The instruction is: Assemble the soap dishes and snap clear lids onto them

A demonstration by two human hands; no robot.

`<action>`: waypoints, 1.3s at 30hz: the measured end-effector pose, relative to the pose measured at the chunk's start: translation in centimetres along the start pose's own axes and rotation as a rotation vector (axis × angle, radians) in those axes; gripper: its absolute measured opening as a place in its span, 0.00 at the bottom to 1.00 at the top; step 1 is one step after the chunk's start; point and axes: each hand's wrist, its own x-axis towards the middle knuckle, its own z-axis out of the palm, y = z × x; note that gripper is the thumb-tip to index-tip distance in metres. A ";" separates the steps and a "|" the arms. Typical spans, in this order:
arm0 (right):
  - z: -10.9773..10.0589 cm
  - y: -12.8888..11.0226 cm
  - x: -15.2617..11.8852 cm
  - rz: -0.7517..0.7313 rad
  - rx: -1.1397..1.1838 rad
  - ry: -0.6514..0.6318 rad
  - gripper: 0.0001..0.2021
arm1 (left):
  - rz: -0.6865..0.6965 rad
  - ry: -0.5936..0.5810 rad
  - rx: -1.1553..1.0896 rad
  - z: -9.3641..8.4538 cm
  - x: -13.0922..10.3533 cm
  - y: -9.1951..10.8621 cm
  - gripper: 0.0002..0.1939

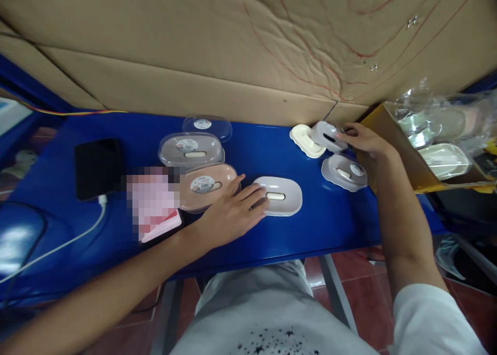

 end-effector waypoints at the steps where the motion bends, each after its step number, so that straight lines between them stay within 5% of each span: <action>1: 0.2 -0.2 0.1 0.014 0.018 -0.018 0.40 | 0.005 -0.002 0.009 0.1 0.0 0.0 0.12; 5: 0.3 -1.5 -1.2 -0.002 0.030 -0.021 0.44 | 0.023 -0.016 0.057 0.3 -0.1 0.0 0.12; 11: 0.7 -7.0 -8.8 -0.344 -0.154 0.445 0.37 | -0.015 0.023 0.111 -0.6 -0.1 -0.4 0.21; 15: 4.8 -11.7 -15.1 -0.693 -0.010 0.178 0.38 | -0.100 0.024 0.113 -1.5 -0.2 -1.4 0.31; 19: 8.5 -13.4 -18.4 -0.819 -0.028 0.055 0.38 | -0.182 -0.031 0.110 -1.5 -0.4 -1.8 0.33; 32: 10.6 -14.0 -21.0 -0.894 -0.218 0.025 0.37 | -0.243 -0.031 0.153 -0.8 -0.6 -1.4 0.35; 36: 10.0 -13.6 -19.7 -0.938 -0.210 -0.069 0.39 | -0.252 -0.025 0.125 -1.0 -0.7 -1.4 0.38; 39: 9.6 -13.9 -17.9 -0.903 -0.267 0.055 0.38 | -0.284 0.012 0.104 -1.9 -0.5 -2.2 0.37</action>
